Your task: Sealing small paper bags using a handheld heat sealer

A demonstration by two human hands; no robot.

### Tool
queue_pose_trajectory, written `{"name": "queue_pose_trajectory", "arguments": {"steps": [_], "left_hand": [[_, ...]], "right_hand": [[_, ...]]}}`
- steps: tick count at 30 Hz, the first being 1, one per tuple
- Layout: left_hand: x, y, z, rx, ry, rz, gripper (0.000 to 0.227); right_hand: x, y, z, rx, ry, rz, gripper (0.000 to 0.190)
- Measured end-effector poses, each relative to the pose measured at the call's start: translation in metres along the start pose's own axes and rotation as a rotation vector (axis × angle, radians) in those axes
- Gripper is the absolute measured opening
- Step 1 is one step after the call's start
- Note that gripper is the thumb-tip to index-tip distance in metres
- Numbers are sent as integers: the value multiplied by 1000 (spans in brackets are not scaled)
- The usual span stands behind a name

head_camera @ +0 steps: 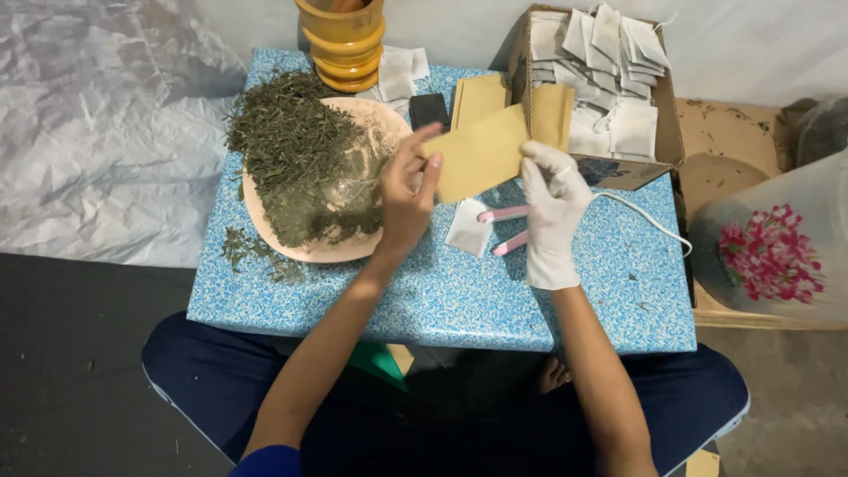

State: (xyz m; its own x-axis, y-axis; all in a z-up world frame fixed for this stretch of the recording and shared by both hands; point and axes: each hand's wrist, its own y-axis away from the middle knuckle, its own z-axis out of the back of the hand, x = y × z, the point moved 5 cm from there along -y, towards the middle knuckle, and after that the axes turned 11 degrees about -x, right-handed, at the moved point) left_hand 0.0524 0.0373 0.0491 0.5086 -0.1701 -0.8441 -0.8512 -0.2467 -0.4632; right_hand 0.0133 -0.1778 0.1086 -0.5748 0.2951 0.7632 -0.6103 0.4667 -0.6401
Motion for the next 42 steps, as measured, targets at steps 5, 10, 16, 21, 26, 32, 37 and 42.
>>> {"name": "queue_pose_trajectory", "arguments": {"steps": [5,10,16,21,26,32,37,42], "left_hand": [[-15,-6,11,-121,-125,-110,37],[-2,-4,12,-161,-214,-200,38],[-18,5,1,-69,-392,-338,35],[-37,9,-14,54,-171,-191,41],[-23,22,-22,116,-225,-163,37],[-26,25,-28,286,-136,-197,67],[-28,23,-31,331,-181,-237,82],[-26,30,-30,146,-730,-794,83]], "right_hand": [[-24,21,-7,35,-21,-121,18],[-11,23,-13,31,18,-93,20],[-10,38,-13,18,362,859,19],[-13,56,-26,257,336,622,20],[5,46,-27,244,165,371,16],[-12,50,-17,251,49,-11,21],[17,33,-20,265,0,-147,18],[-99,33,6,380,99,-310,7]]}}
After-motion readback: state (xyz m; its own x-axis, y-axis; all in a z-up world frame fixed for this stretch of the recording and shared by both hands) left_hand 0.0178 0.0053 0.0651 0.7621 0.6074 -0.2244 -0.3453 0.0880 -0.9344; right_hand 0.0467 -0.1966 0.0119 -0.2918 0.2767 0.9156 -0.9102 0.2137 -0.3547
